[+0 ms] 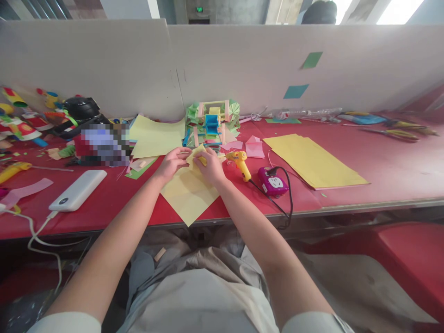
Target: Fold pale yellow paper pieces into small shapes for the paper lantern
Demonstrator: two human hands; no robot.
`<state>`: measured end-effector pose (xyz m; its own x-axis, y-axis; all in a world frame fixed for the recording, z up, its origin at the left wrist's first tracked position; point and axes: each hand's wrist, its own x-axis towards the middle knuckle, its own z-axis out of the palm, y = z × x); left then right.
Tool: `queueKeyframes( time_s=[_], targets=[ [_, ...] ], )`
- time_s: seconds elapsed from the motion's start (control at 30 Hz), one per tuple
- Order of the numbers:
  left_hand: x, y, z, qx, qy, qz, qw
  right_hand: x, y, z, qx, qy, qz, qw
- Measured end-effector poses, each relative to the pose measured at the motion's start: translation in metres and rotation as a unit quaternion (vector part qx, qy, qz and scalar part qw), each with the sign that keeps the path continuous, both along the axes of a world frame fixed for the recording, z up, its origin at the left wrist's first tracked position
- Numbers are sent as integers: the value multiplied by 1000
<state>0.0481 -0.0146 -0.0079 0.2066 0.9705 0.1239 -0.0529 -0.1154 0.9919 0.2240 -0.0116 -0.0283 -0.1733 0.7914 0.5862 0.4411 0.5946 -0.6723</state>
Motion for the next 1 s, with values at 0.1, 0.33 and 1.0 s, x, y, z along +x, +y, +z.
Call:
queueKeyframes(
  time_s=[0.1, 0.33, 1.0],
  targets=[
    [0, -1, 0, -13, -27, 5, 1000, 0, -1, 2, -1, 17, -2, 1000],
    [0, 1, -3, -15, -37, 34, 999, -1, -2, 4, 13, 32, -6, 999],
    [1, 1, -6, -31, -59, 24, 997, -1, -4, 4, 58, 36, 30, 997]
  ],
)
